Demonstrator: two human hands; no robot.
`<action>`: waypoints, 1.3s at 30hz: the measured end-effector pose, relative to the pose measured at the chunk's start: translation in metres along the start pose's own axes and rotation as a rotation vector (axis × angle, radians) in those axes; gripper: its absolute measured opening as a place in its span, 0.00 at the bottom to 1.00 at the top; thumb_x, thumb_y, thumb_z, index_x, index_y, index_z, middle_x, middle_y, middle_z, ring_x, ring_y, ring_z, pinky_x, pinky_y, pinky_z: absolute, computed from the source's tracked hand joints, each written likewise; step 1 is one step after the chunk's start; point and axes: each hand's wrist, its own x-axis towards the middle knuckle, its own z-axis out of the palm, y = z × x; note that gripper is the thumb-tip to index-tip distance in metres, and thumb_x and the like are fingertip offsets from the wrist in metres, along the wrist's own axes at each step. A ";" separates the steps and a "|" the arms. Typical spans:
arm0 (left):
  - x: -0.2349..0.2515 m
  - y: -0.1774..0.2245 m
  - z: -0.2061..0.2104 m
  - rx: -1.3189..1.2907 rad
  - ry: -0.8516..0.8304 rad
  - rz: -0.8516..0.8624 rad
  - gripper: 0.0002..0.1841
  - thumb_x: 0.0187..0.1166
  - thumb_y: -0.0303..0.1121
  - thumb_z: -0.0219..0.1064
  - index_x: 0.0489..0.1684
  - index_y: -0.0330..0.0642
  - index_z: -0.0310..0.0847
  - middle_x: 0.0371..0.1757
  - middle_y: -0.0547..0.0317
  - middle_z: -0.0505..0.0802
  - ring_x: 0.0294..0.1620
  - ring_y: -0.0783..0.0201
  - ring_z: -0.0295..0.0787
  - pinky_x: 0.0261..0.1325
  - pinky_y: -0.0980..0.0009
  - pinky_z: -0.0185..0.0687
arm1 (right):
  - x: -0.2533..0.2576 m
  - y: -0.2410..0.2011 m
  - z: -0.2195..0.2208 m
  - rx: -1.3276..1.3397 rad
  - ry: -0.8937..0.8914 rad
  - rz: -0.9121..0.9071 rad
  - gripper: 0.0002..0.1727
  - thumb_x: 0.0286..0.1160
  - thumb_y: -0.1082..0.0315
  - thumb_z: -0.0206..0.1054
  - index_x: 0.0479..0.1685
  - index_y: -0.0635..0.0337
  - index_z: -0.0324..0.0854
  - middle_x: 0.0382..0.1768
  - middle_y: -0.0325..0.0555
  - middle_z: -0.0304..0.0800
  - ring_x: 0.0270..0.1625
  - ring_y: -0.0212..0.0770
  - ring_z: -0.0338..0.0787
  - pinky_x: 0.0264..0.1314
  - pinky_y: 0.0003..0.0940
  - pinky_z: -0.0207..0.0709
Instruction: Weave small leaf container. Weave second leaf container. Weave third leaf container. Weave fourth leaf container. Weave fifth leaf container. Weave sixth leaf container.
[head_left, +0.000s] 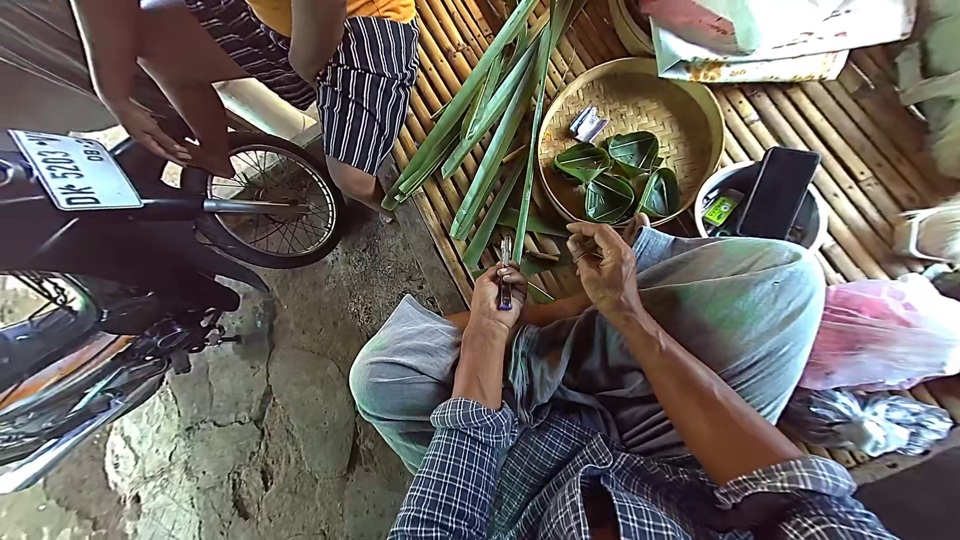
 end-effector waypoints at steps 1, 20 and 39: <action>0.000 -0.001 0.000 -0.026 0.016 0.025 0.11 0.87 0.33 0.48 0.38 0.41 0.74 0.22 0.60 0.80 0.16 0.72 0.78 0.23 0.83 0.80 | 0.000 0.000 0.000 0.023 0.000 0.029 0.14 0.83 0.69 0.67 0.64 0.58 0.85 0.54 0.47 0.90 0.44 0.35 0.92 0.47 0.31 0.90; -0.067 -0.019 0.035 0.120 -0.045 -0.043 0.15 0.92 0.38 0.46 0.42 0.40 0.73 0.26 0.59 0.80 0.17 0.71 0.78 0.25 0.82 0.81 | 0.000 -0.007 -0.002 0.307 -0.235 0.026 0.13 0.80 0.70 0.70 0.61 0.59 0.85 0.52 0.44 0.92 0.41 0.36 0.93 0.42 0.31 0.91; -0.077 -0.047 0.027 0.707 0.030 0.086 0.15 0.93 0.34 0.48 0.59 0.36 0.78 0.36 0.48 0.86 0.29 0.61 0.85 0.33 0.70 0.86 | -0.011 -0.016 -0.007 0.406 -0.191 0.085 0.32 0.62 0.65 0.83 0.68 0.58 0.76 0.53 0.46 0.88 0.38 0.38 0.91 0.38 0.32 0.90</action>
